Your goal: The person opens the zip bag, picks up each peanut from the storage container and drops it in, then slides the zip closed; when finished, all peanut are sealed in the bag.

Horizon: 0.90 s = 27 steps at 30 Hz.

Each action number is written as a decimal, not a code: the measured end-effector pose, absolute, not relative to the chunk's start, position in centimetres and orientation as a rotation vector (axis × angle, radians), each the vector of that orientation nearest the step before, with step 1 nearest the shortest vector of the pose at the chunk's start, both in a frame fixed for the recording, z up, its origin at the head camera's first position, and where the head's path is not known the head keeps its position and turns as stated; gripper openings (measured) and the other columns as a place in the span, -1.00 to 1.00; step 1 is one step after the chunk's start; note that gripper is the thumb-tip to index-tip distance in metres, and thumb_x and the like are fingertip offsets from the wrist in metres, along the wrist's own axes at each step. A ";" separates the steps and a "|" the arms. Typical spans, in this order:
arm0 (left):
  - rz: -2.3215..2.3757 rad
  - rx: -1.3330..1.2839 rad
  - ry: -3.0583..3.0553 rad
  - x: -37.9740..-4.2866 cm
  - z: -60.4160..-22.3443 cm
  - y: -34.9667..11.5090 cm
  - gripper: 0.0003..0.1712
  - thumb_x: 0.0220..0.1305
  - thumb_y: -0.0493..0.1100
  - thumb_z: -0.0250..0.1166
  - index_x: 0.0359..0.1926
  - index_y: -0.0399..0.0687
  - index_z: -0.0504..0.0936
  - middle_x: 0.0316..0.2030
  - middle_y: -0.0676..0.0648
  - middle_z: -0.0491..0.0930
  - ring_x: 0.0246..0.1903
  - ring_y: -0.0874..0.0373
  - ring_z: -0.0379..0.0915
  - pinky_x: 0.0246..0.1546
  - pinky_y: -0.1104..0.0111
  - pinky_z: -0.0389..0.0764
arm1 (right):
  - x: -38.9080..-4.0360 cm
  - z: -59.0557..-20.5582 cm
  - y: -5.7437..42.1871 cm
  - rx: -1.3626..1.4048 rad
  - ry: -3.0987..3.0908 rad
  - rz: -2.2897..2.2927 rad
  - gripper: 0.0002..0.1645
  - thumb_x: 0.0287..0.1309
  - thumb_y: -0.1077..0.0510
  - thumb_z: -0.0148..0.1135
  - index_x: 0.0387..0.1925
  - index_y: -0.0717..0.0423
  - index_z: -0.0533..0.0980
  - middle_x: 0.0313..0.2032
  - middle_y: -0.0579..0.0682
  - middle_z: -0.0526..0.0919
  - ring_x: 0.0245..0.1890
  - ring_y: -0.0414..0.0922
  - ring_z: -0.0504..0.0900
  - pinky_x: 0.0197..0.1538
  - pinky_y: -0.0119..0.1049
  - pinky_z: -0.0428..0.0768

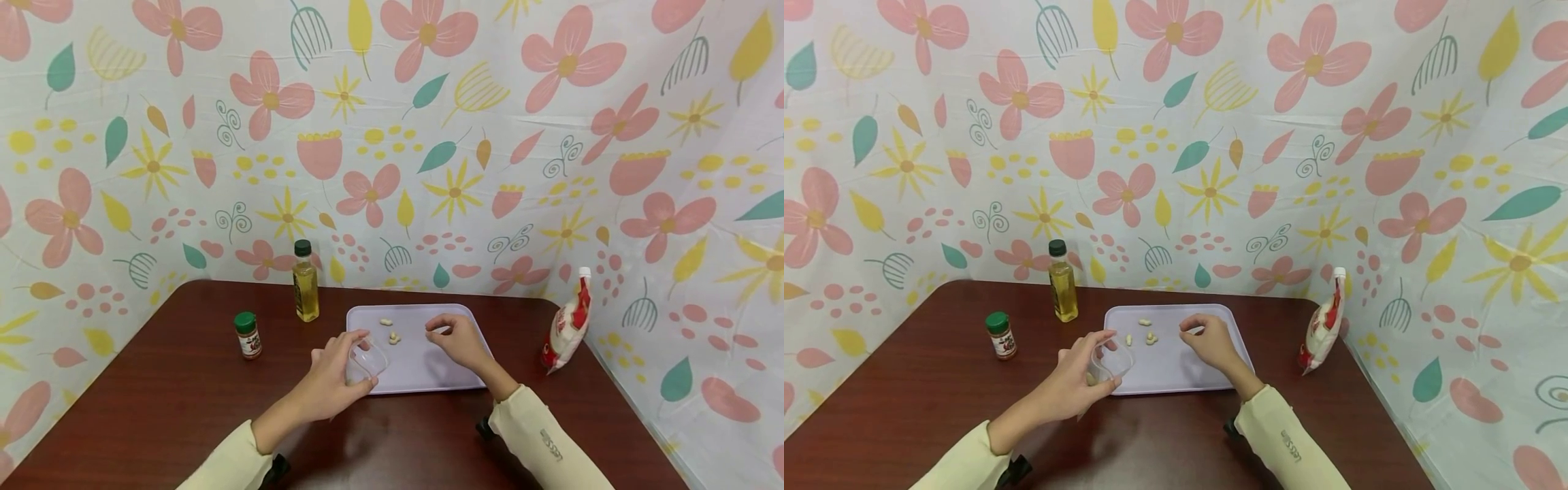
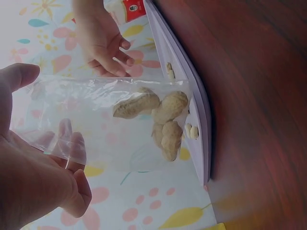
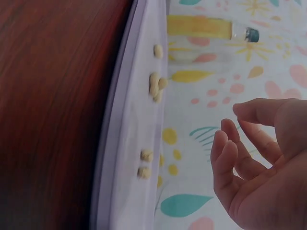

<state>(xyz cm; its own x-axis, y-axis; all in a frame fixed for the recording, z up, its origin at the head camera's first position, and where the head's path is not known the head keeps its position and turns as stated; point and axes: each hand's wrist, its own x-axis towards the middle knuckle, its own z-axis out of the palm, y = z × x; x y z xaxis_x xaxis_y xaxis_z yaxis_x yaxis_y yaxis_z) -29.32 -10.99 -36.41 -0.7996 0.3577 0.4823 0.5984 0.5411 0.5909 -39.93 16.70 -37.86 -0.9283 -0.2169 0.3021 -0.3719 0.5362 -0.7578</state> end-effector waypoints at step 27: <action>-1.110 -0.798 -2.491 -29.4 -36.4 -11.0 -0.18 0.09 -0.05 0.48 0.33 -0.08 0.31 -0.01 0.01 0.51 -0.07 0.13 0.37 -0.17 0.15 0.10 | -43.5 -39.8 19.2 0.317 -2.802 1.008 -0.86 -0.02 0.26 0.43 -0.38 0.27 0.68 -0.46 -0.02 0.70 -0.45 -0.15 0.60 -0.33 -0.26 0.53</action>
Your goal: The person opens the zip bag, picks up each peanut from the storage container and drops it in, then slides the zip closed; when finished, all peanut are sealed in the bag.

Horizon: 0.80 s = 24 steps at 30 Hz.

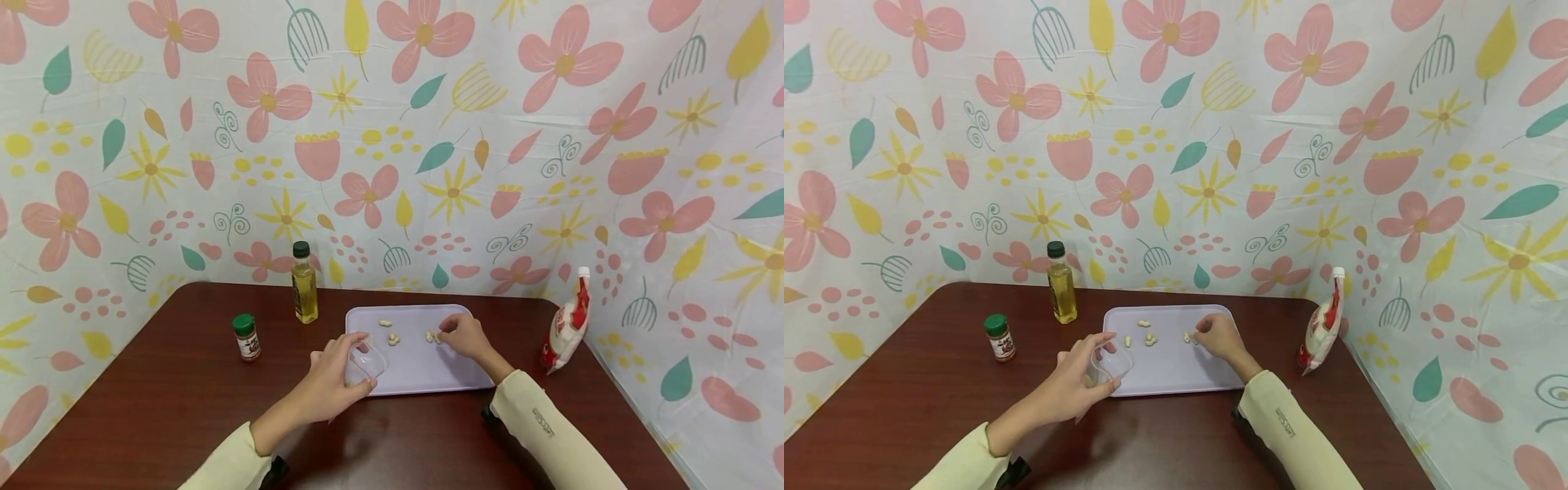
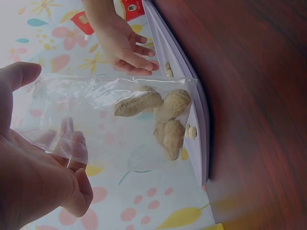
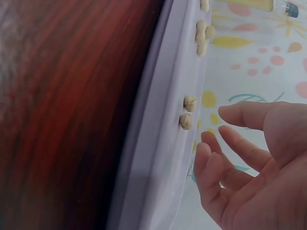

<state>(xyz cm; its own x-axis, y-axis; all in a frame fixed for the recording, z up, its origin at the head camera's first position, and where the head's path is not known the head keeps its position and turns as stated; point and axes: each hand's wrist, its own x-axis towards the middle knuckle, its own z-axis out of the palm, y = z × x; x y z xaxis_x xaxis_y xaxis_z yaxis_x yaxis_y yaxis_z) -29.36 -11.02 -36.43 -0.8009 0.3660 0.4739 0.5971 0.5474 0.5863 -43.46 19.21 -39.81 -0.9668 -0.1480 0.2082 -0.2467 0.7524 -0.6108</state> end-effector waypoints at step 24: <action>-1.133 -0.792 -2.500 -29.4 -36.5 -11.3 -0.18 0.10 -0.04 0.47 0.34 -0.06 0.31 -0.01 0.03 0.50 -0.07 0.09 0.37 -0.17 0.14 0.10 | -44.8 -40.5 19.2 0.451 -2.886 0.927 -0.92 -0.12 0.33 0.43 -0.51 0.25 0.65 -0.58 -0.08 0.63 -0.58 -0.25 0.48 -0.44 -0.36 0.47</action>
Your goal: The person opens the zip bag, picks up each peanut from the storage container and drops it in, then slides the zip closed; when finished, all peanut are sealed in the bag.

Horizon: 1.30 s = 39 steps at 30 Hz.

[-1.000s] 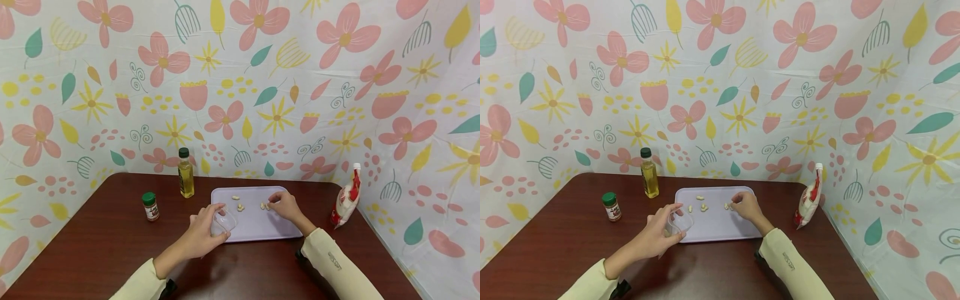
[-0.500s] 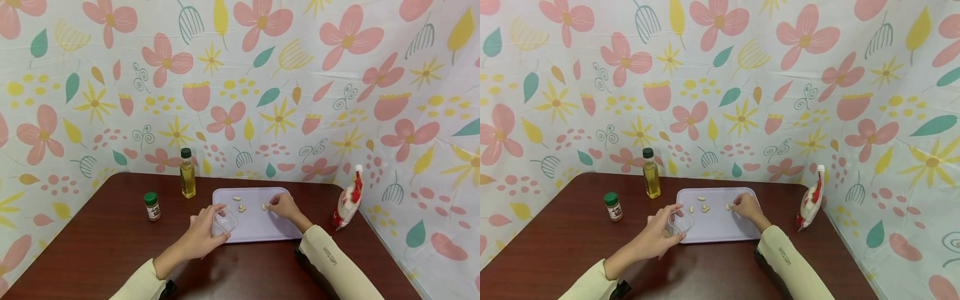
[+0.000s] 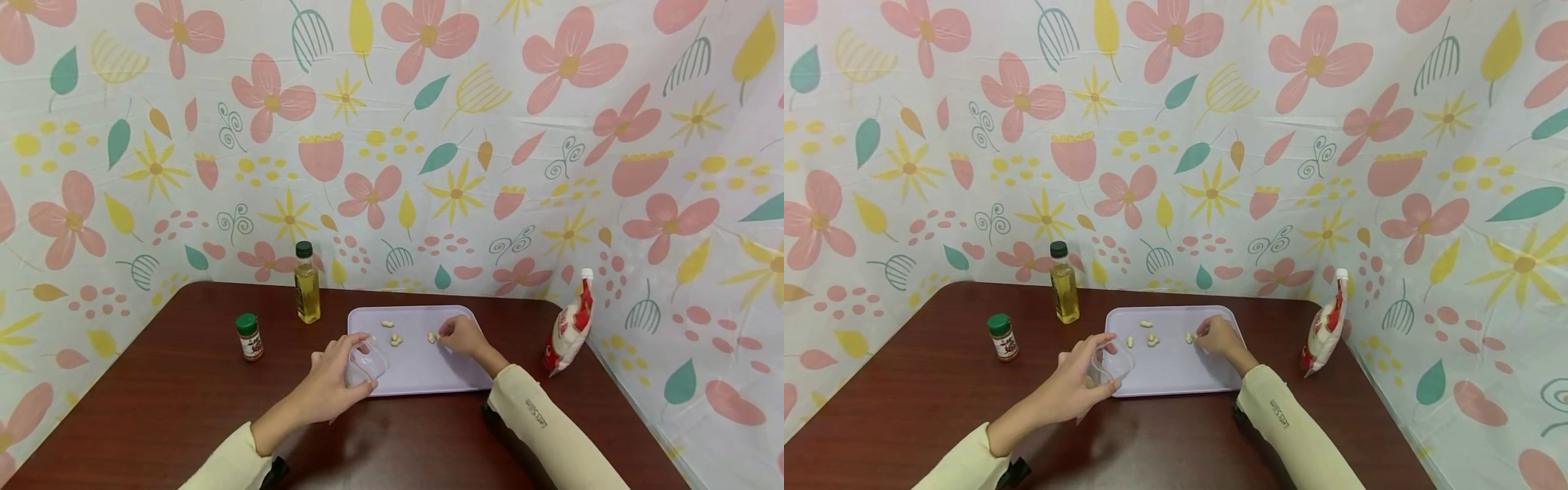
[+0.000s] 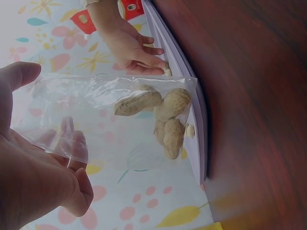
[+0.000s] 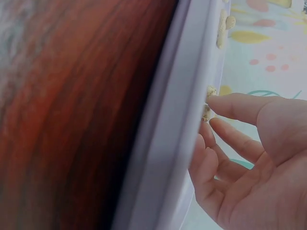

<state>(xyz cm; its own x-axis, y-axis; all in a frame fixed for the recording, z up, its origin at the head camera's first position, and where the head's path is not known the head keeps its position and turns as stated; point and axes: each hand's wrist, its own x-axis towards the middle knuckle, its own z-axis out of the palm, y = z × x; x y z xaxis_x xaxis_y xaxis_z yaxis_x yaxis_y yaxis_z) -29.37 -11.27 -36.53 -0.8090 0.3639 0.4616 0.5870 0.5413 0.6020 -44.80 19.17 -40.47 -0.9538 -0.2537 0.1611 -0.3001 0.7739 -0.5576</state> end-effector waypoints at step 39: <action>-1.153 -0.793 -2.508 -29.1 -36.5 -10.9 -0.18 0.10 -0.04 0.47 0.34 -0.02 0.30 -0.01 0.07 0.50 -0.07 0.14 0.36 -0.18 0.15 0.10 | -42.0 -39.0 19.4 0.592 -2.838 1.073 -0.87 -0.07 0.34 0.41 -0.38 0.28 0.66 -0.52 -0.08 0.62 -0.47 -0.21 0.52 -0.37 -0.36 0.46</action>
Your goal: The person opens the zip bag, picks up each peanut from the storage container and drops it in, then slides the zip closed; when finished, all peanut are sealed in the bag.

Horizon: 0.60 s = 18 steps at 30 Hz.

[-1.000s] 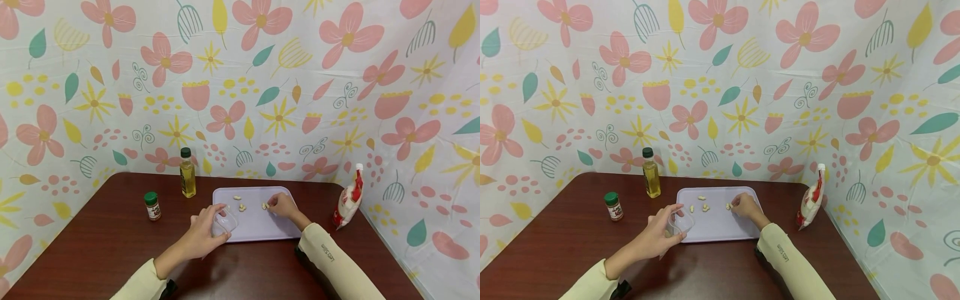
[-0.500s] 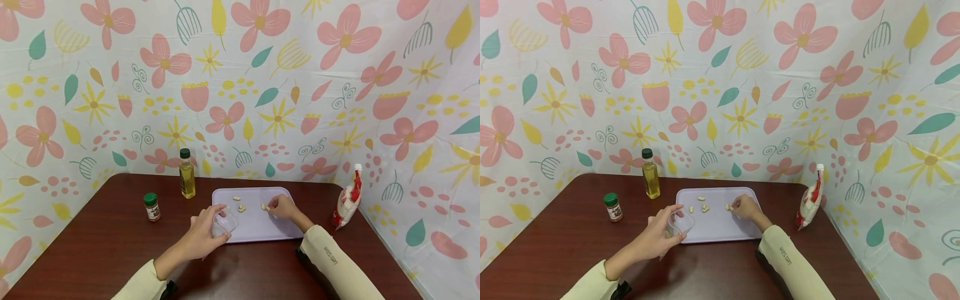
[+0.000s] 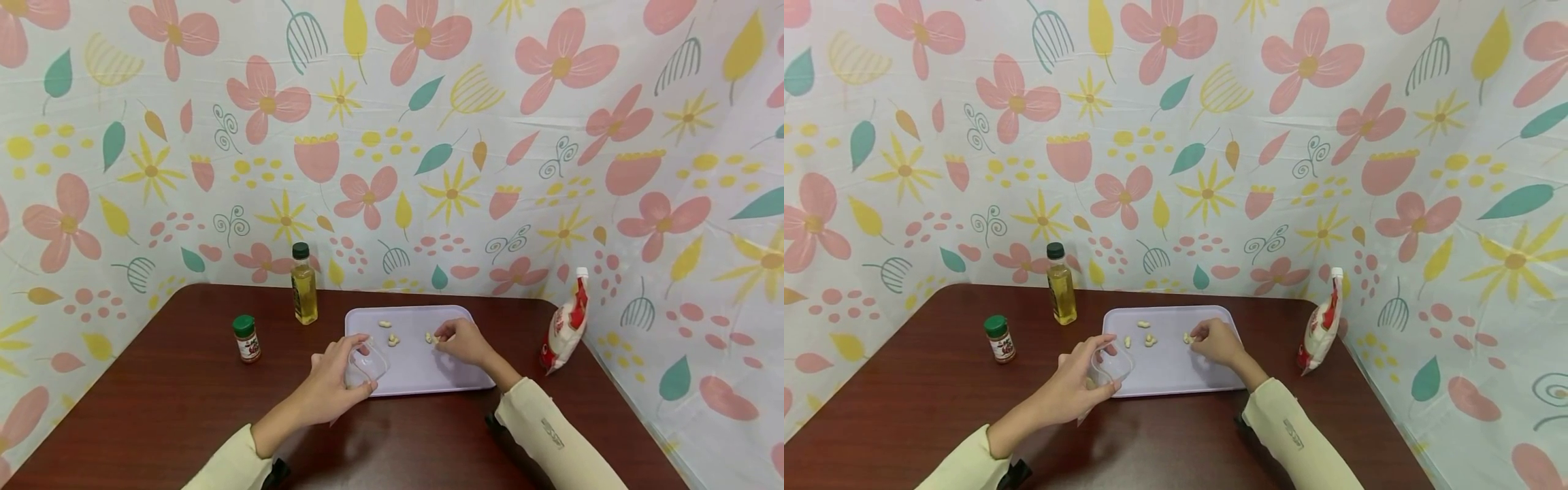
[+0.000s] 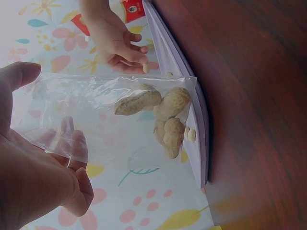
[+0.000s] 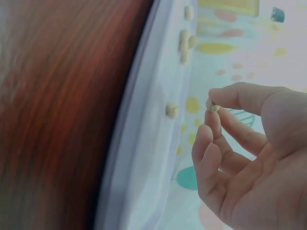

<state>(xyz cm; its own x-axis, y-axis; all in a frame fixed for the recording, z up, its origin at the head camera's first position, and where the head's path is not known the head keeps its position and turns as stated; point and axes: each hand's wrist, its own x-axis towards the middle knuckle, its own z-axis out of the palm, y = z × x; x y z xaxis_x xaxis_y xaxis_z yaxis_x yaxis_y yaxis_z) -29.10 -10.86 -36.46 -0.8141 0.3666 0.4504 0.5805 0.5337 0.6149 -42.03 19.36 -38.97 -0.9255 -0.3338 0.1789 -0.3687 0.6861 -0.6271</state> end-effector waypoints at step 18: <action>-1.122 -0.805 -2.504 -29.1 -36.5 -11.1 -0.16 0.07 -0.03 0.47 0.34 -0.06 0.31 -0.01 0.03 0.50 -0.08 0.12 0.36 -0.17 0.15 0.10 | -37.2 -36.1 16.3 0.641 -2.679 1.278 -0.90 0.01 0.28 0.42 -0.35 0.16 0.70 -0.48 -0.09 0.65 -0.44 -0.11 0.60 -0.38 -0.33 0.55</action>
